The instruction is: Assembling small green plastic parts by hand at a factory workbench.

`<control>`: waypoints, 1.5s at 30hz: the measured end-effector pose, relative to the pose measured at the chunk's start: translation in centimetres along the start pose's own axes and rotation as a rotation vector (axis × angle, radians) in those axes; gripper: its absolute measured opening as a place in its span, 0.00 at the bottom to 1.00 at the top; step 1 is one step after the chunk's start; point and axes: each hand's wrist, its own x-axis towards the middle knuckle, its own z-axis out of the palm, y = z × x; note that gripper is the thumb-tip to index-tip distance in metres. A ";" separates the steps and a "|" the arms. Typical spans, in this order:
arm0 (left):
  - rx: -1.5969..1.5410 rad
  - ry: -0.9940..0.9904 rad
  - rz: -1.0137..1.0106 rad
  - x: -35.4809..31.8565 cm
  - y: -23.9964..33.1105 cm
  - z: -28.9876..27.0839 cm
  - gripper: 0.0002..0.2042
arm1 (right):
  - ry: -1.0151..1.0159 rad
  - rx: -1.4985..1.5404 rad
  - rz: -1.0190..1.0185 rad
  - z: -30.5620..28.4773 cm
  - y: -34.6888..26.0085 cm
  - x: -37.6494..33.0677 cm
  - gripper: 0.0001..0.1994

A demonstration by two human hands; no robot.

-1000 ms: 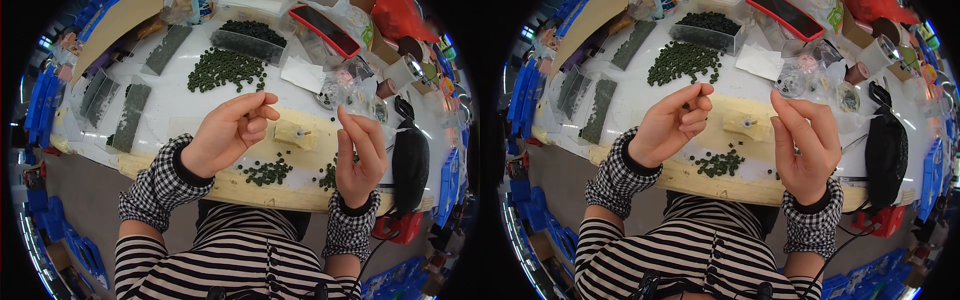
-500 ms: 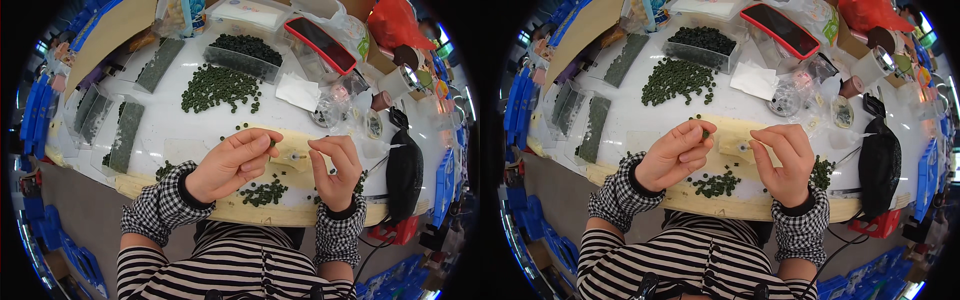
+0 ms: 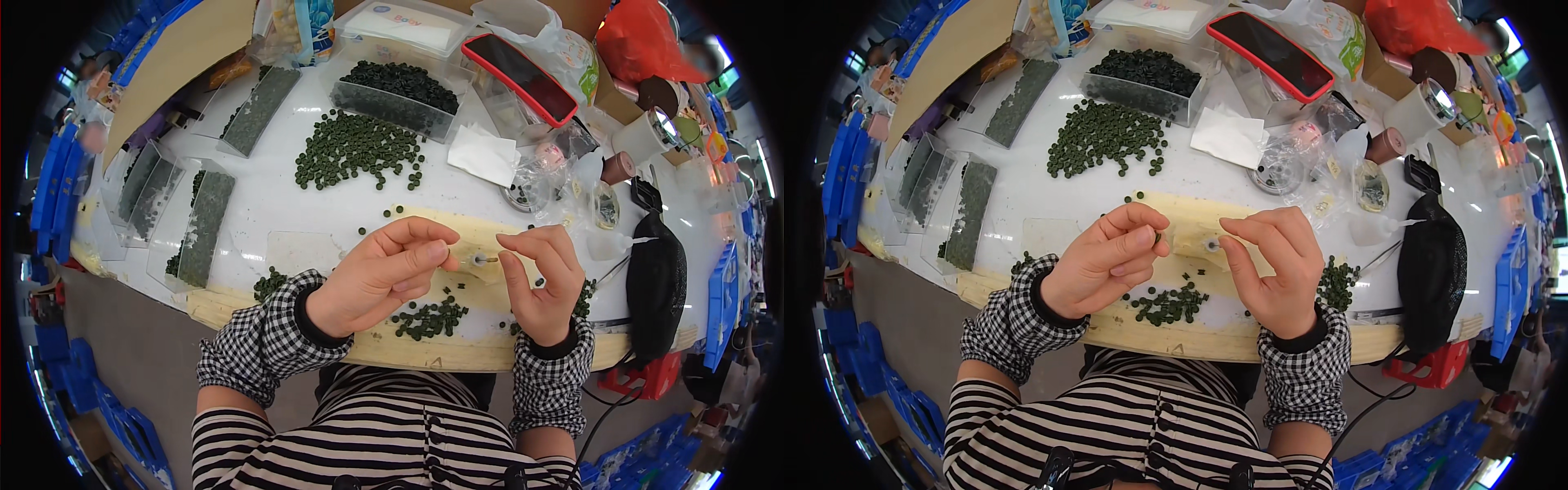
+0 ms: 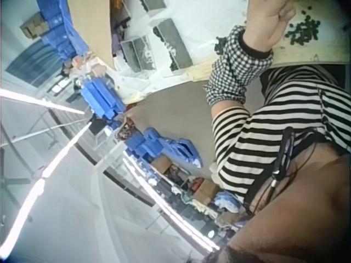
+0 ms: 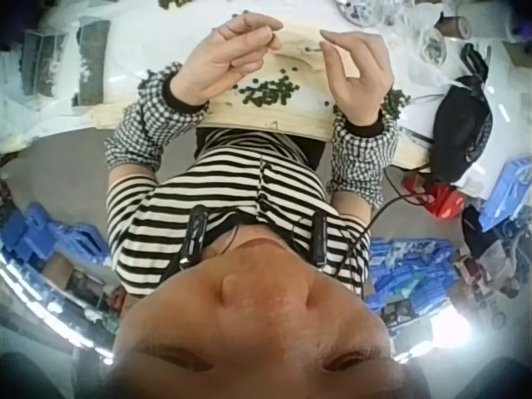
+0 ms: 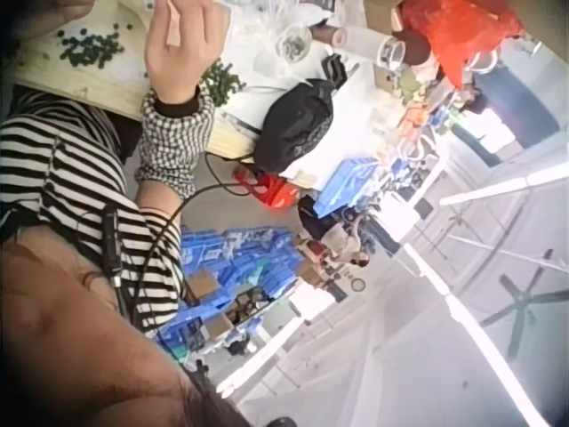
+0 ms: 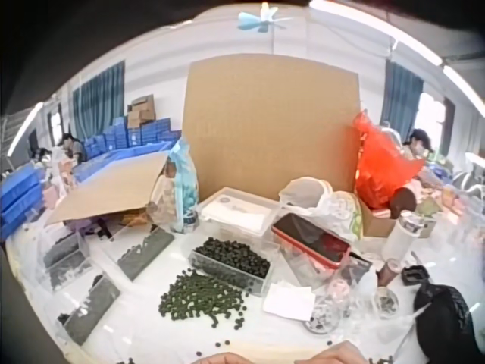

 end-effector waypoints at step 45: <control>0.033 -0.022 -0.025 0.7 -0.4 -0.7 0.13 | -0.177 -0.025 0.066 -0.6 -0.1 -0.2 0.11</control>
